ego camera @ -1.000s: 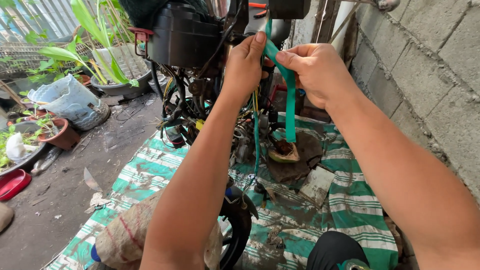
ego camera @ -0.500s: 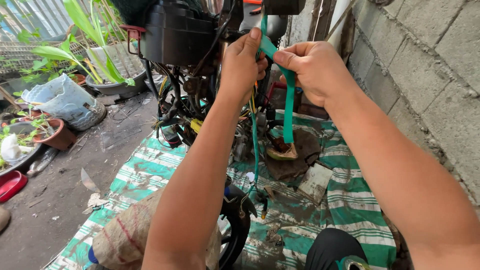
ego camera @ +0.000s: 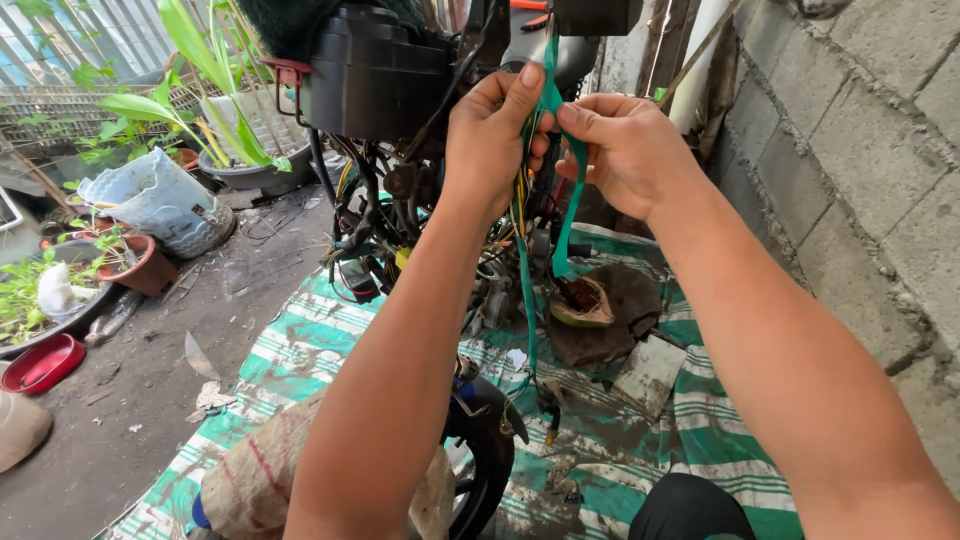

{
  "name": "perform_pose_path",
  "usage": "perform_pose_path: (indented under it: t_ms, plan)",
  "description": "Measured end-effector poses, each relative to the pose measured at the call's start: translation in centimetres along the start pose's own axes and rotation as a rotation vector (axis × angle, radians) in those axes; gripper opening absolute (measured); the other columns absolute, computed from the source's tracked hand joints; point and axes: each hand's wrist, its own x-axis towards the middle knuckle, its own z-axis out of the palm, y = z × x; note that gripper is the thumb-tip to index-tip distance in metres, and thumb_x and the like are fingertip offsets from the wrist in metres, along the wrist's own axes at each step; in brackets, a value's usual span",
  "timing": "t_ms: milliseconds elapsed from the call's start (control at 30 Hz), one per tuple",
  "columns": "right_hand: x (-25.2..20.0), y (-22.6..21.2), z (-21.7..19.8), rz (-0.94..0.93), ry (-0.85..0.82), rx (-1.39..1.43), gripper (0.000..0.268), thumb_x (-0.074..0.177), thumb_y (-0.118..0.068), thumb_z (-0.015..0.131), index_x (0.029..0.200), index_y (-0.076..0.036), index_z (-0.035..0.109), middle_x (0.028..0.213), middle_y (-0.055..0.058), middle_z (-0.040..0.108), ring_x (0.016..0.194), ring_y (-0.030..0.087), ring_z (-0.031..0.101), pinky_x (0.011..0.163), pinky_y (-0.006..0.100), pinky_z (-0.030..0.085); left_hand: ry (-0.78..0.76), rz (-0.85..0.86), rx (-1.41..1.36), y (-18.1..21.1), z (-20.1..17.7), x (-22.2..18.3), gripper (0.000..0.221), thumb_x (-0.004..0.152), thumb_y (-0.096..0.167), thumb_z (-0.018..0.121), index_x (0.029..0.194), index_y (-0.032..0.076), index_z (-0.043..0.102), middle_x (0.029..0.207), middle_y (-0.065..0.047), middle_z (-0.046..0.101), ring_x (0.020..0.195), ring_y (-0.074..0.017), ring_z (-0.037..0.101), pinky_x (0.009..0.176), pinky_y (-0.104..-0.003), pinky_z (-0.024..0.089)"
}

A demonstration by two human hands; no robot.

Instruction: Wrapping electrical tape around a bundle of wires on a motorcycle's front end to secure the wiring harness.

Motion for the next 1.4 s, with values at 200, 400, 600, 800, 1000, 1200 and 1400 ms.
perform_pose_path:
  t_ms: [200,400,600,800,1000,1200,1400]
  plan:
    - [0.9,0.3,0.0,-0.036,-0.014,-0.052,0.019,0.1,-0.026,0.083,0.103,-0.008,0.082,0.102,0.006,0.081,0.089,0.024,0.076,0.067,0.033,0.06,-0.11,0.095,0.028,-0.9,-1.0,0.0,0.023,0.106,0.029,0.07,0.096,0.009,0.064,0.082,-0.006,0.069,0.06,-0.0142,0.059,0.049,-0.031,0.047]
    - [2.3,1.0,-0.3,-0.069,0.005,-0.129,0.023,0.098,-0.032,0.085,0.104,-0.011,0.08,0.091,0.004,0.075,0.075,0.021,0.065,0.059,0.035,0.052,-0.019,0.226,0.493,1.1,-1.1,-2.8,0.043,0.099,0.025,0.081,0.138,0.007,0.078,0.103,-0.001,0.088,0.067,-0.0072,0.07,0.062,-0.026,0.065]
    - [1.7,0.7,-0.8,-0.041,-0.019,-0.131,0.019,0.098,-0.032,0.085,0.103,-0.014,0.081,0.102,0.001,0.078,0.093,0.02,0.069,0.075,0.036,0.062,0.087,0.463,0.862,-0.7,-1.5,-2.6,0.037,0.106,0.027,0.074,0.139,0.011,0.078,0.076,0.001,0.08,0.06,-0.0089,0.052,0.057,-0.033,0.045]
    - [2.0,0.8,-1.1,-0.046,-0.013,-0.141,0.018,0.099,-0.03,0.085,0.099,-0.013,0.08,0.098,0.002,0.073,0.086,0.022,0.065,0.07,0.036,0.061,0.131,0.247,0.916,-0.2,0.0,-3.3,0.036,0.109,0.039,0.056,0.112,0.012,0.08,0.092,0.0,0.088,0.072,-0.0196,0.078,0.065,-0.04,0.057]
    - [3.1,1.2,-1.5,-0.064,-0.045,-0.212,0.019,0.102,-0.033,0.084,0.102,-0.014,0.082,0.08,-0.002,0.058,0.073,0.017,0.042,0.061,0.035,0.036,0.042,0.089,0.73,1.6,0.2,-3.7,0.039,0.113,0.038,0.049,0.095,0.013,0.074,0.069,0.004,0.071,0.058,-0.0116,0.061,0.056,-0.035,0.049]
    - [4.1,0.7,-1.2,-0.043,-0.12,-0.227,0.018,0.103,-0.031,0.082,0.103,-0.013,0.08,0.094,0.004,0.078,0.085,0.017,0.071,0.073,0.035,0.057,-0.037,-0.174,0.306,1.6,-0.7,-2.7,0.036,0.113,0.035,0.057,0.097,0.006,0.073,0.073,-0.005,0.065,0.06,-0.0164,0.055,0.056,-0.032,0.047]
    - [5.3,-1.7,-1.8,-0.016,-0.288,-0.399,0.02,0.101,-0.034,0.081,0.111,-0.017,0.084,0.099,0.0,0.081,0.092,0.017,0.074,0.088,0.04,0.06,-0.096,-0.297,0.084,0.9,-1.3,-2.0,0.036,0.11,0.039,0.062,0.103,0.006,0.074,0.075,-0.003,0.063,0.062,-0.0181,0.056,0.057,-0.031,0.044]
